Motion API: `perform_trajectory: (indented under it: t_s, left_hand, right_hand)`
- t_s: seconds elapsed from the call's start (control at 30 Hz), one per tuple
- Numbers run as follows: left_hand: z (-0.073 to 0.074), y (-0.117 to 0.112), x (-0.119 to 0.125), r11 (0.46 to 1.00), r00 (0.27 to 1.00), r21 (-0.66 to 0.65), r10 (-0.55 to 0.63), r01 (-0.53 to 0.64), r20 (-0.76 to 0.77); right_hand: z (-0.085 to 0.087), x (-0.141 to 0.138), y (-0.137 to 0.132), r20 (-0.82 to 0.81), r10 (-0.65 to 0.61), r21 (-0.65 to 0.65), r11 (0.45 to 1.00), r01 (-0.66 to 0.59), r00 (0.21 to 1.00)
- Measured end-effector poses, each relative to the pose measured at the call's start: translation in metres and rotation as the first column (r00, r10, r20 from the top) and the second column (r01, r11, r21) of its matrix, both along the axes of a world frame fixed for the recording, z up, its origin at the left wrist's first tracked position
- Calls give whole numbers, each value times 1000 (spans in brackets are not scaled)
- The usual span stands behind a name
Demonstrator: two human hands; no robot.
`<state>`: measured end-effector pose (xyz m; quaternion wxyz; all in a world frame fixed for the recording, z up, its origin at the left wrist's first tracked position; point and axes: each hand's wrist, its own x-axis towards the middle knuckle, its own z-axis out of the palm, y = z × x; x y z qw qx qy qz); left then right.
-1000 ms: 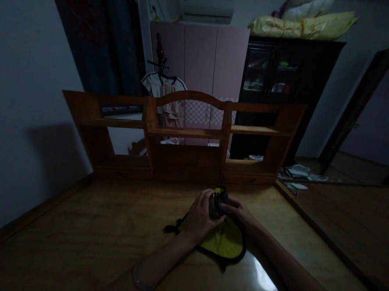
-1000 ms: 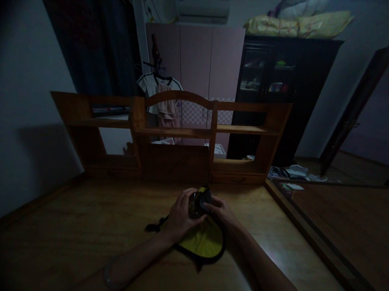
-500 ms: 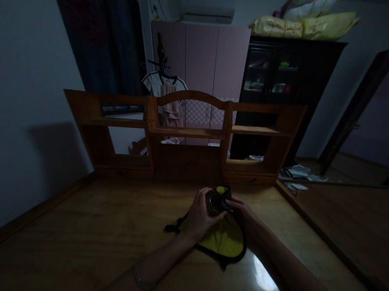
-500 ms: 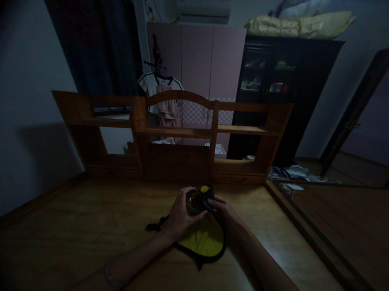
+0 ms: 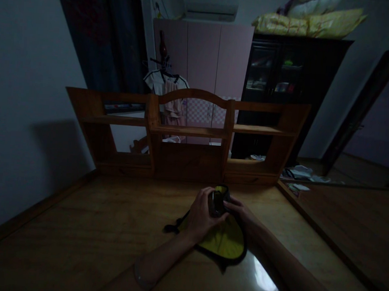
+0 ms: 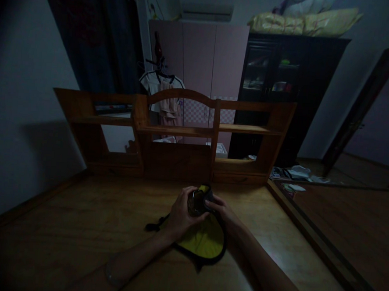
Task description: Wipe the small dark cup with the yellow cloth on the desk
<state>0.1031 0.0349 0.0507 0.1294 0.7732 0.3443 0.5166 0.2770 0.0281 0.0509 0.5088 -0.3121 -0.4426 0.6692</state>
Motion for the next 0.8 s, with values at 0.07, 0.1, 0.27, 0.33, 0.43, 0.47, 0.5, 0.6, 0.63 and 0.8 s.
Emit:
perform_trajectory:
  t_s: [0.07,0.1,0.27,0.33,0.43,0.47,0.5,0.6,0.63,0.8]
  left_hand:
    - [-1,0,0,1000,1000,22,2,-1,-20]
    - [-1,0,-1,1000,1000,30,4,-3,-30]
    - [-1,0,-2,999,995,41,4,0,-100]
    - [-1,0,-2,999,992,54,-1,7,-123]
    - [-3,2,-2,997,990,74,1,10,-144]
    - [-4,2,-2,997,989,76,5,7,-149]
    - [-4,2,-2,997,988,78,10,2,-152]
    - [-5,3,-1,997,986,73,21,-9,-167]
    - [-5,3,-1,997,985,72,22,-9,-172]
    - [-5,3,-1,995,984,97,16,2,-180]
  right_hand:
    - [3,0,-2,9,3,7,1000,-3,1000]
    - [4,0,-3,14,6,10,1000,-6,1000]
    - [3,0,-4,32,-9,60,998,7,999]
    - [2,1,-3,47,-22,70,997,18,999]
    - [1,3,-2,63,-33,73,997,28,997]
    - [1,4,-1,67,-33,74,997,28,997]
    - [1,4,-1,73,-34,74,997,29,997]
    - [-1,6,3,98,-52,85,995,44,994]
    - [-3,6,4,99,-64,95,994,55,993]
    - [-9,6,10,71,-99,85,992,93,992]
